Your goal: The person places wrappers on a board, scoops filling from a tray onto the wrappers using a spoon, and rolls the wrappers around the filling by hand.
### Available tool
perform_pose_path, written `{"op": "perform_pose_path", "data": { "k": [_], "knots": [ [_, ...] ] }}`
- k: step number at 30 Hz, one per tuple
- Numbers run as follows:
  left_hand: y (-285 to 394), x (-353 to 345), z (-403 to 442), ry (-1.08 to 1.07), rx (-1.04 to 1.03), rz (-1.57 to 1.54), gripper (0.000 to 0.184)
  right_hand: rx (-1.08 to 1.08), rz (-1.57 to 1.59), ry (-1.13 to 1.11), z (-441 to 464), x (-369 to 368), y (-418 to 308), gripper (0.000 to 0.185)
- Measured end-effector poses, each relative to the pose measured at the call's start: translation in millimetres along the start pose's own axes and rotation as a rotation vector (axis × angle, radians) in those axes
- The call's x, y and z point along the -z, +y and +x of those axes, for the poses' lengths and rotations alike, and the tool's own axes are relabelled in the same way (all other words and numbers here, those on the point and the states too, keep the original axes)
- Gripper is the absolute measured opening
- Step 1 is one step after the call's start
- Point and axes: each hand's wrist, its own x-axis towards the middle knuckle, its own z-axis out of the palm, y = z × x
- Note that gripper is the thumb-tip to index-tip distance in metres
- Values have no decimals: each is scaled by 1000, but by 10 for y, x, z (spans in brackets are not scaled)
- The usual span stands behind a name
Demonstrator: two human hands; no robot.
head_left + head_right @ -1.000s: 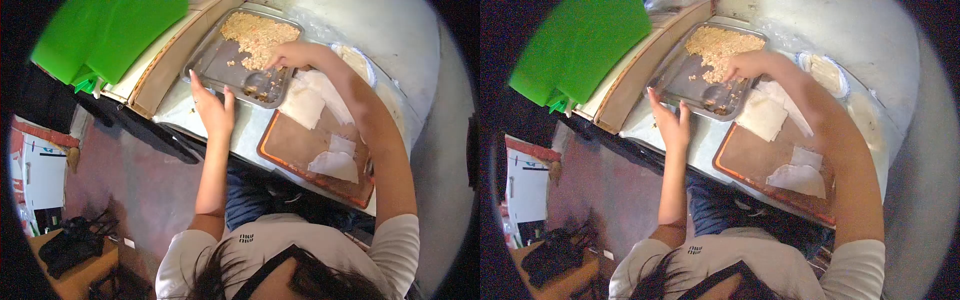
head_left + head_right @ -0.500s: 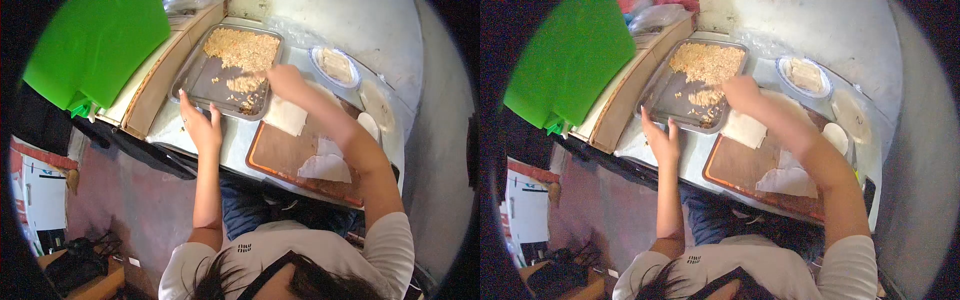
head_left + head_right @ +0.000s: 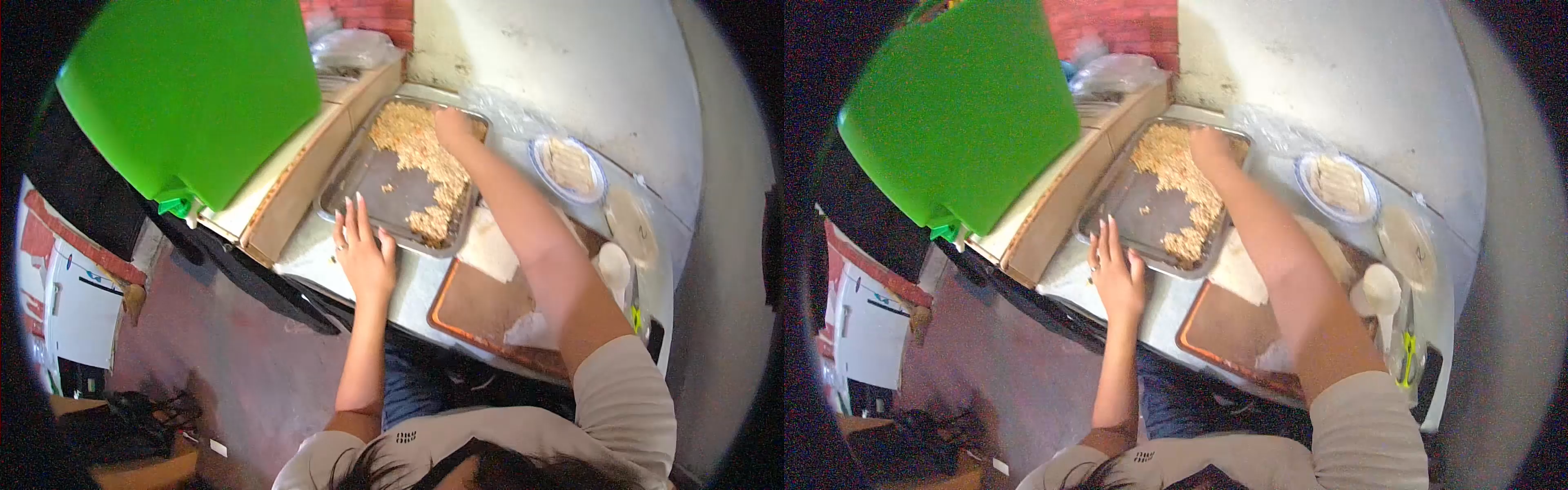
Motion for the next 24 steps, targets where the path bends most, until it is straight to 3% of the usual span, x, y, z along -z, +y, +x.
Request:
{"op": "perform_pose_path", "data": {
  "k": [8,12,17,20,24],
  "knots": [
    [8,31,-17,-59,55,-5,51,34,-14,75,248,-238,-213,55],
    [23,42,-11,-81,86,-19,51,-1,-3,12,118,-117,-334,32],
    [29,51,-15,-72,72,-19,50,-12,-66,56,146,-277,-293,19],
    [35,39,-17,-65,69,-13,49,146,-138,-105,129,-44,-168,18],
    [9,19,-21,-48,39,0,49,316,-290,-140,6,166,-83,29]
  ]
}}
